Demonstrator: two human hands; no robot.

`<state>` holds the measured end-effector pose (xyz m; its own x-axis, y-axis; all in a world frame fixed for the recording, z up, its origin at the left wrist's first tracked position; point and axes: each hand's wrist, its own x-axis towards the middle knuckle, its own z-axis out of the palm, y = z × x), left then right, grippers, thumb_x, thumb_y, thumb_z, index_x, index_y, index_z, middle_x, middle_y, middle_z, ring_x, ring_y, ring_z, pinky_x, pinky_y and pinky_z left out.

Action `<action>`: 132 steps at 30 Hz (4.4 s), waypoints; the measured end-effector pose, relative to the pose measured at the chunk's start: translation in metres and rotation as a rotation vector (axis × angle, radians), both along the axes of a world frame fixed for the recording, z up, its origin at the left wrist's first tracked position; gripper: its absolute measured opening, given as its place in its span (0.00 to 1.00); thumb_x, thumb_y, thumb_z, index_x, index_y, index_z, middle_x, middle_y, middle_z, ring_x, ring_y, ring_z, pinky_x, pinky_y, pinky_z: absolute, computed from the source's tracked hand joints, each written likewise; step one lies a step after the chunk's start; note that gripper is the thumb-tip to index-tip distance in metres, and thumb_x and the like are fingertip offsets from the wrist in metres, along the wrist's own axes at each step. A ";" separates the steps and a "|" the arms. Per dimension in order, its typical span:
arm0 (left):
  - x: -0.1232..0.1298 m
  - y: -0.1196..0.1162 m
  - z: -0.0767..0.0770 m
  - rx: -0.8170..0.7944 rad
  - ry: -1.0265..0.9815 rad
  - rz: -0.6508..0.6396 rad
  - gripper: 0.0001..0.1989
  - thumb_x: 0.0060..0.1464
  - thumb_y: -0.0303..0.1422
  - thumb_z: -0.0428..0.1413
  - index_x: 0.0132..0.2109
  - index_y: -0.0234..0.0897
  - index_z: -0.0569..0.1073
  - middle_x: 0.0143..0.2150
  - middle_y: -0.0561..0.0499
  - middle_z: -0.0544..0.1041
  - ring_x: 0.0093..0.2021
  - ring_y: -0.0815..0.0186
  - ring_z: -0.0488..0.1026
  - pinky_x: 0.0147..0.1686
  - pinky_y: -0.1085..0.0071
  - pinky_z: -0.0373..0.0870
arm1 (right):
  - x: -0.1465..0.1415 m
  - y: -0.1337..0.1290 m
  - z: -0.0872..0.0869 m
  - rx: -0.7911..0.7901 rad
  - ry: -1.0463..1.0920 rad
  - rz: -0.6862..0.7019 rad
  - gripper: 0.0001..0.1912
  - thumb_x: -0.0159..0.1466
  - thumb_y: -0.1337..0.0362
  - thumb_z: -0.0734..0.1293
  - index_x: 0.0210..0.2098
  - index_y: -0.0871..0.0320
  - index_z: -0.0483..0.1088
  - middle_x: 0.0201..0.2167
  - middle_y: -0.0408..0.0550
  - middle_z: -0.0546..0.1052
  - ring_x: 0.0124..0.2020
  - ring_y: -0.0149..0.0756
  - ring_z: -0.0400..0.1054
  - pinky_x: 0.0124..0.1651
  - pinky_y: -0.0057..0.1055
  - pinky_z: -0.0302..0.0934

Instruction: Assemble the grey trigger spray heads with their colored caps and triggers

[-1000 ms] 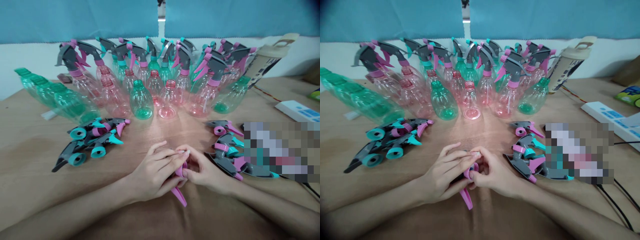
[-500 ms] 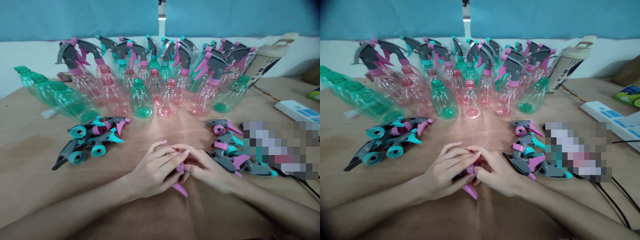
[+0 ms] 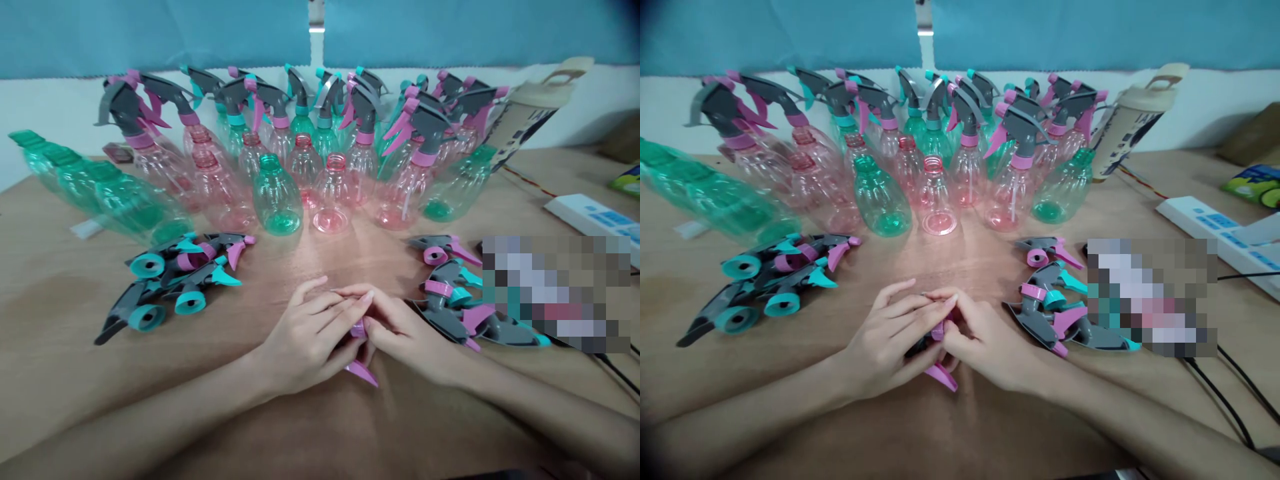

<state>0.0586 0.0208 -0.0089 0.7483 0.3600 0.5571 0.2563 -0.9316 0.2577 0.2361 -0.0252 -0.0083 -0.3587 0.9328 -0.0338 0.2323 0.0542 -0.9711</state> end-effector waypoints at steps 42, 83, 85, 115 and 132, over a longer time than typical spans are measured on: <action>-0.003 0.008 -0.002 -0.343 -0.250 0.131 0.15 0.52 0.25 0.57 0.48 0.37 0.68 0.44 0.48 0.76 0.44 0.65 0.74 0.50 0.60 0.68 | 0.009 0.014 0.006 -0.038 0.245 -0.316 0.08 0.62 0.60 0.65 0.34 0.59 0.69 0.21 0.40 0.71 0.23 0.28 0.67 0.28 0.28 0.65; -0.003 0.006 -0.006 -0.197 -0.289 0.093 0.18 0.49 0.25 0.59 0.47 0.39 0.66 0.41 0.49 0.78 0.40 0.64 0.75 0.50 0.57 0.66 | 0.004 0.001 0.001 0.478 -0.200 -0.215 0.06 0.60 0.66 0.64 0.38 0.56 0.68 0.23 0.40 0.67 0.22 0.28 0.61 0.23 0.28 0.58; -0.003 0.006 -0.006 -0.200 -0.298 0.086 0.18 0.48 0.25 0.59 0.47 0.39 0.66 0.41 0.49 0.78 0.40 0.64 0.75 0.50 0.57 0.67 | 0.003 -0.001 0.001 0.473 -0.197 -0.241 0.06 0.61 0.66 0.64 0.39 0.56 0.68 0.21 0.39 0.66 0.21 0.27 0.60 0.22 0.26 0.57; -0.003 0.005 -0.008 -0.133 -0.228 0.086 0.20 0.47 0.24 0.60 0.47 0.37 0.65 0.39 0.50 0.77 0.38 0.65 0.74 0.48 0.61 0.65 | 0.011 0.005 0.010 0.510 -0.325 -0.149 0.04 0.59 0.65 0.67 0.33 0.58 0.72 0.18 0.36 0.66 0.19 0.21 0.56 0.23 0.21 0.51; -0.004 0.002 -0.007 -0.015 -0.201 0.165 0.13 0.50 0.22 0.57 0.43 0.39 0.67 0.39 0.53 0.79 0.37 0.68 0.75 0.47 0.63 0.61 | -0.006 -0.005 0.008 -0.191 0.037 -0.246 0.16 0.59 0.56 0.66 0.42 0.59 0.74 0.13 0.35 0.64 0.11 0.21 0.55 0.13 0.19 0.51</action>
